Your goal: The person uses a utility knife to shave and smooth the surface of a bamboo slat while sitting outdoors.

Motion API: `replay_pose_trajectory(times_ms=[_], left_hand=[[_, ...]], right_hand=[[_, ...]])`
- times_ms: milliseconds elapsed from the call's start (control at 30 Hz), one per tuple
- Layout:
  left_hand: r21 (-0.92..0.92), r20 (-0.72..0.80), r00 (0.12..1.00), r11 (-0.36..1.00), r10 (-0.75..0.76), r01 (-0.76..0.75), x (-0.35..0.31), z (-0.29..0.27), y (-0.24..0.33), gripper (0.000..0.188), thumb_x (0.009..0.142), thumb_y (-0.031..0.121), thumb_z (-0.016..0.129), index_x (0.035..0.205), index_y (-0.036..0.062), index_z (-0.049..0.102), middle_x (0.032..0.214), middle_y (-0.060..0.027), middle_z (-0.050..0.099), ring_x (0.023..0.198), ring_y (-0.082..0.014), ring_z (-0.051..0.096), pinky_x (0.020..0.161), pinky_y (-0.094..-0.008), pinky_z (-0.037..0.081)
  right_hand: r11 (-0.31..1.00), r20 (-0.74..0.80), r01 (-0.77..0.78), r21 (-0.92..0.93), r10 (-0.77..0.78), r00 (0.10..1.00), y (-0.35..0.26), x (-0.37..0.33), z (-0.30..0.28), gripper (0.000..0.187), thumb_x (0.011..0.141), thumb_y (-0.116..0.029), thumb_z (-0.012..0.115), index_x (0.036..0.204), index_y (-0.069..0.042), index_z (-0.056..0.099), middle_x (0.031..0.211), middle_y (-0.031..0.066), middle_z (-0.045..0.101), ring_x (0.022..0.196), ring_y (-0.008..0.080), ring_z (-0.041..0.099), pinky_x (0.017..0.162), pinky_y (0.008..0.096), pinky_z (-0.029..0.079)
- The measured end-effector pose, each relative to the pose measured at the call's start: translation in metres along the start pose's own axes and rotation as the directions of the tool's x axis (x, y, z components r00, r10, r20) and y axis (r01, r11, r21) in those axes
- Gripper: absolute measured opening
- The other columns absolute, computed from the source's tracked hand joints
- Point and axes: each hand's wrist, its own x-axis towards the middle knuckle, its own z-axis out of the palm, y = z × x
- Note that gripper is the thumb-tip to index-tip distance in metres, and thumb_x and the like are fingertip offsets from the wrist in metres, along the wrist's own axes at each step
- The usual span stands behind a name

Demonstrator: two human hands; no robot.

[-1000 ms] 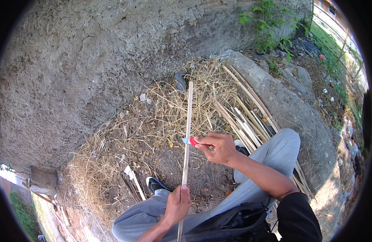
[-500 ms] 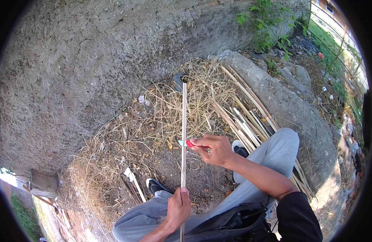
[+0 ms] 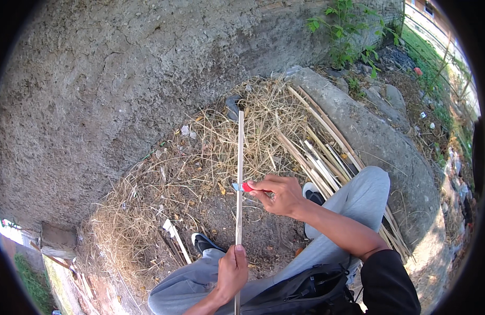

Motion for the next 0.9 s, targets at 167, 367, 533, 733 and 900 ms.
replay_pose_trajectory(times_ms=[167,367,533,733,900], left_hand=[[0.014,0.059,0.997,0.999,-0.040,0.039,-0.013,-0.004,0.010,0.039,0.110,0.030,0.040,0.085,0.0026,0.052,0.062,-0.0008,0.049,0.055,-0.0093,0.049,0.051,-0.0302,0.042],[-0.082,0.144,0.988,0.995,-0.050,0.063,-0.013,-0.016,0.009,0.039,0.110,0.029,0.040,0.084,0.0029,0.052,0.060,-0.0002,0.049,0.054,-0.0089,0.050,0.051,-0.0298,0.042],[0.224,0.193,0.980,0.970,0.049,-0.092,-0.057,-0.017,-0.016,0.039,0.110,0.031,0.041,0.087,0.0021,0.055,0.059,-0.0085,0.054,0.053,-0.0180,0.058,0.053,-0.0356,0.046],[-0.066,-0.097,0.990,0.993,-0.106,0.100,-0.045,-0.059,-0.022,0.041,0.106,0.032,0.045,0.085,-0.0004,0.059,0.059,-0.0183,0.055,0.048,-0.0359,0.052,0.050,-0.0507,0.039],[-0.211,0.005,0.984,0.962,-0.178,0.175,-0.036,-0.065,-0.036,0.039,0.110,0.030,0.041,0.084,0.0039,0.052,0.063,0.0017,0.048,0.052,-0.0049,0.043,0.047,-0.0251,0.035]], right_hand=[[0.993,-0.039,-0.118,-0.013,0.118,0.992,0.030,0.018,-0.014,0.016,0.089,-0.028,0.076,0.100,-0.017,0.079,0.083,0.0009,0.075,0.054,0.0124,0.064,0.046,0.0282,0.049],[0.995,-0.100,-0.095,-0.016,0.093,0.991,0.023,0.020,-0.020,0.017,0.091,-0.029,0.074,0.101,-0.015,0.079,0.081,0.0035,0.075,0.057,0.0138,0.065,0.047,0.0282,0.048],[0.922,-0.373,-0.381,-0.073,0.328,0.868,0.085,0.048,-0.072,0.022,0.093,-0.023,0.072,0.111,-0.011,0.078,0.084,0.0084,0.076,0.061,0.0142,0.064,0.059,0.0282,0.050],[0.843,-0.365,-0.445,0.301,0.533,0.763,0.098,0.040,-0.075,0.026,0.096,-0.019,0.070,0.116,-0.003,0.074,0.090,0.0082,0.076,0.068,0.0096,0.061,0.067,0.0260,0.048],[0.789,-0.144,-0.478,0.385,0.563,0.813,0.046,0.031,-0.056,0.028,0.097,-0.020,0.069,0.120,-0.004,0.072,0.090,0.0041,0.073,0.068,0.0038,0.057,0.061,0.0240,0.046]])
